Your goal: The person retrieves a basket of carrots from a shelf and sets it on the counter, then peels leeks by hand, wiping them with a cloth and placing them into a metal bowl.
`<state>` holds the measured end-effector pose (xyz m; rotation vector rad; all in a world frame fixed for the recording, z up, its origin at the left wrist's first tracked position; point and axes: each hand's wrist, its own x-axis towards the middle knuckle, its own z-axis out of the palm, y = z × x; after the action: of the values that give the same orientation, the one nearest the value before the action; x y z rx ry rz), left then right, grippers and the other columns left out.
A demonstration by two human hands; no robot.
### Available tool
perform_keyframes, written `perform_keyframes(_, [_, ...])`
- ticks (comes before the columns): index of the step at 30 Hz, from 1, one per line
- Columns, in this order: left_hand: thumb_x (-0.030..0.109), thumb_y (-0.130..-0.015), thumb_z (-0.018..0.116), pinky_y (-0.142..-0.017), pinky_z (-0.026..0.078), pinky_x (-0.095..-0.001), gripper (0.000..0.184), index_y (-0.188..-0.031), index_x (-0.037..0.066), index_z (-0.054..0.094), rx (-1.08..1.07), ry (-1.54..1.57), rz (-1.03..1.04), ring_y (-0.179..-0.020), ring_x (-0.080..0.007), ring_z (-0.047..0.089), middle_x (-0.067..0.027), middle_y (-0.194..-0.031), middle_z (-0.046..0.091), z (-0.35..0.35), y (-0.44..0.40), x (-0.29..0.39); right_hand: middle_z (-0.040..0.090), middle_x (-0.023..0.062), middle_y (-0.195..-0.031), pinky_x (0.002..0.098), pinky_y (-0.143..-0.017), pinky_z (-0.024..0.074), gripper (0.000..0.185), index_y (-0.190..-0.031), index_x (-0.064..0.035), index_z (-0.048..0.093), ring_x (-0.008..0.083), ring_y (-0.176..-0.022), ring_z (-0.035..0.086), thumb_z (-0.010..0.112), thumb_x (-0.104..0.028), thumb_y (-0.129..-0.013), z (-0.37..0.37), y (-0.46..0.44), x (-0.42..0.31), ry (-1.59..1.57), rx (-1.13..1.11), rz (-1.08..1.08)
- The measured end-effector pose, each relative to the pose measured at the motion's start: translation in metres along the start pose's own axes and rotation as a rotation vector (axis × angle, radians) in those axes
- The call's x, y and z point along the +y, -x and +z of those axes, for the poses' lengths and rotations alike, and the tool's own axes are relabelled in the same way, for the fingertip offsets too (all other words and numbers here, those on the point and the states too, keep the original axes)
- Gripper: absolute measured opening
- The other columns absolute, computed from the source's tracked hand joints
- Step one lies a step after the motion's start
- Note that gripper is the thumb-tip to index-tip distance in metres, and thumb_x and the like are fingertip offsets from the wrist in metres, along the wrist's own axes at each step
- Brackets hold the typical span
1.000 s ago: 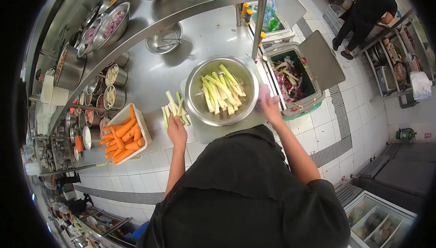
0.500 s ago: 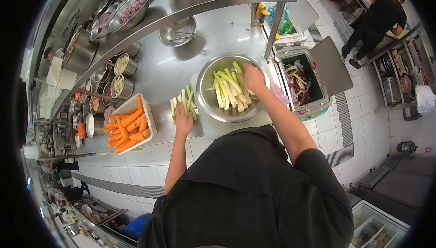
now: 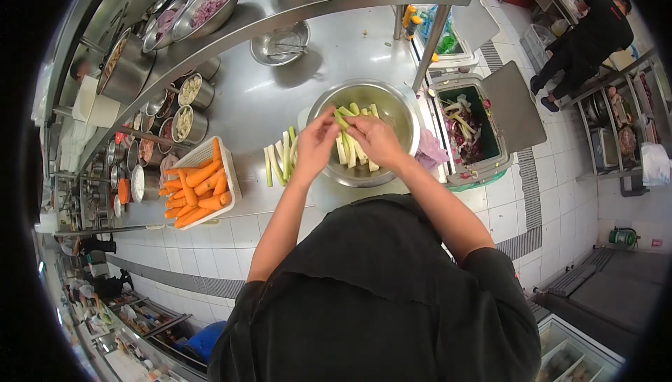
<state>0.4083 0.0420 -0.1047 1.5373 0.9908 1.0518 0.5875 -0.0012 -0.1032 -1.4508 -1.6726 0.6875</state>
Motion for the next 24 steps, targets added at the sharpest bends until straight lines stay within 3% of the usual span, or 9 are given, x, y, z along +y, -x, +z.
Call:
perform_keyframes(5, [0.000,-0.093,0.068,-0.075,0.051,-0.0212,0.034,-0.127,-0.002,0.066,-0.068,-0.017,-0.036,-0.083,-0.0071,0.060,-0.0008,-0.093,0.064,0.011,0.000,0.006,0.068,0.0184,-0.092,0.0471,-0.078,0.0506,0.021,-0.107,-0.0004,0.068,0.0392,-0.086,0.064,0.058,-0.017,-0.099,0.008,0.007,-0.011,0.060,0.227,-0.048])
perform_keyframes(10, [-0.004,-0.092,0.069,-0.075,0.052,-0.0219,0.022,-0.113,-0.003,0.067,-0.054,0.329,-0.085,-0.086,-0.0071,0.063,-0.0048,-0.096,0.069,0.028,0.010,0.018,0.067,0.0193,-0.088,0.0472,-0.077,0.0505,0.015,-0.100,0.0006,0.064,0.0397,-0.086,0.064,0.056,-0.012,-0.099,0.006,0.010,-0.001,0.198,0.258,-0.164])
perform_keyframes(13, [-0.006,-0.090,0.069,-0.080,0.053,-0.0234,0.023,-0.112,-0.004,0.063,-0.073,0.219,-0.151,-0.091,-0.0102,0.066,-0.0084,-0.099,0.071,0.024,0.006,0.006,0.066,0.0205,-0.086,0.0466,-0.074,0.0509,0.013,-0.101,0.0006,0.062,0.0416,-0.084,0.063,0.056,-0.011,-0.098,0.008,0.016,-0.002,0.217,0.274,-0.181])
perform_keyframes(15, [-0.006,-0.091,0.068,-0.082,0.054,-0.0238,0.024,-0.114,-0.005,0.062,-0.042,0.257,-0.129,-0.092,-0.0115,0.067,-0.0092,-0.099,0.071,0.024,0.011,0.010,0.066,0.0163,-0.084,0.0444,-0.071,0.0517,0.017,-0.103,0.0006,0.061,0.0359,-0.078,0.065,0.053,-0.015,-0.102,0.008,0.018,0.000,0.055,0.454,0.181])
perform_keyframes(18, [-0.007,-0.091,0.067,-0.086,0.053,-0.0248,0.021,-0.112,-0.006,0.063,0.048,0.287,-0.112,-0.094,-0.0132,0.068,-0.0091,-0.097,0.071,0.017,0.018,0.019,0.060,0.0025,-0.084,0.0337,-0.068,0.0482,0.028,-0.104,-0.0036,0.061,0.0140,-0.075,0.055,0.047,-0.027,-0.109,-0.023,0.014,0.024,-0.683,0.750,0.522])
perform_keyframes(20, [-0.007,-0.091,0.067,-0.087,0.053,-0.0260,0.021,-0.112,-0.006,0.063,0.141,0.350,-0.089,-0.093,-0.0147,0.068,-0.0104,-0.099,0.072,0.010,0.023,0.008,0.058,0.0020,-0.082,0.0283,-0.065,0.0433,0.020,-0.101,-0.0043,0.059,0.0112,-0.073,0.051,0.049,-0.020,-0.107,-0.054,0.012,0.066,-0.757,0.970,0.485])
perform_keyframes(21, [-0.006,-0.092,0.067,-0.089,0.053,-0.0271,0.021,-0.112,-0.005,0.063,0.167,0.320,-0.081,-0.094,-0.0161,0.068,-0.0117,-0.101,0.072,0.008,0.025,0.007,0.060,0.0020,-0.079,0.0307,-0.063,0.0437,0.021,-0.099,-0.0030,0.061,0.0130,-0.070,0.052,0.049,-0.018,-0.106,-0.072,0.010,0.090,-0.575,1.139,0.450])
perform_keyframes(23, [-0.006,-0.092,0.067,-0.090,0.052,-0.0272,0.021,-0.113,-0.005,0.063,0.205,0.308,-0.035,-0.095,-0.0160,0.067,-0.0119,-0.102,0.072,0.001,0.025,0.008,0.063,0.0073,-0.075,0.0365,-0.065,0.0439,0.029,-0.089,0.0011,0.062,0.0169,-0.069,0.053,0.051,-0.020,-0.105,-0.121,0.011,0.119,-0.373,1.122,0.424])
perform_keyframes(24, [-0.006,-0.092,0.067,-0.090,0.052,-0.0273,0.021,-0.113,-0.005,0.063,0.241,0.290,0.014,-0.096,-0.0159,0.067,-0.0122,-0.103,0.072,-0.001,0.024,0.010,0.067,0.0163,-0.090,0.0407,-0.077,0.0491,0.030,-0.103,0.0036,0.064,0.0255,-0.080,0.061,0.056,-0.026,-0.102,-0.148,0.014,0.112,0.010,0.959,0.421])
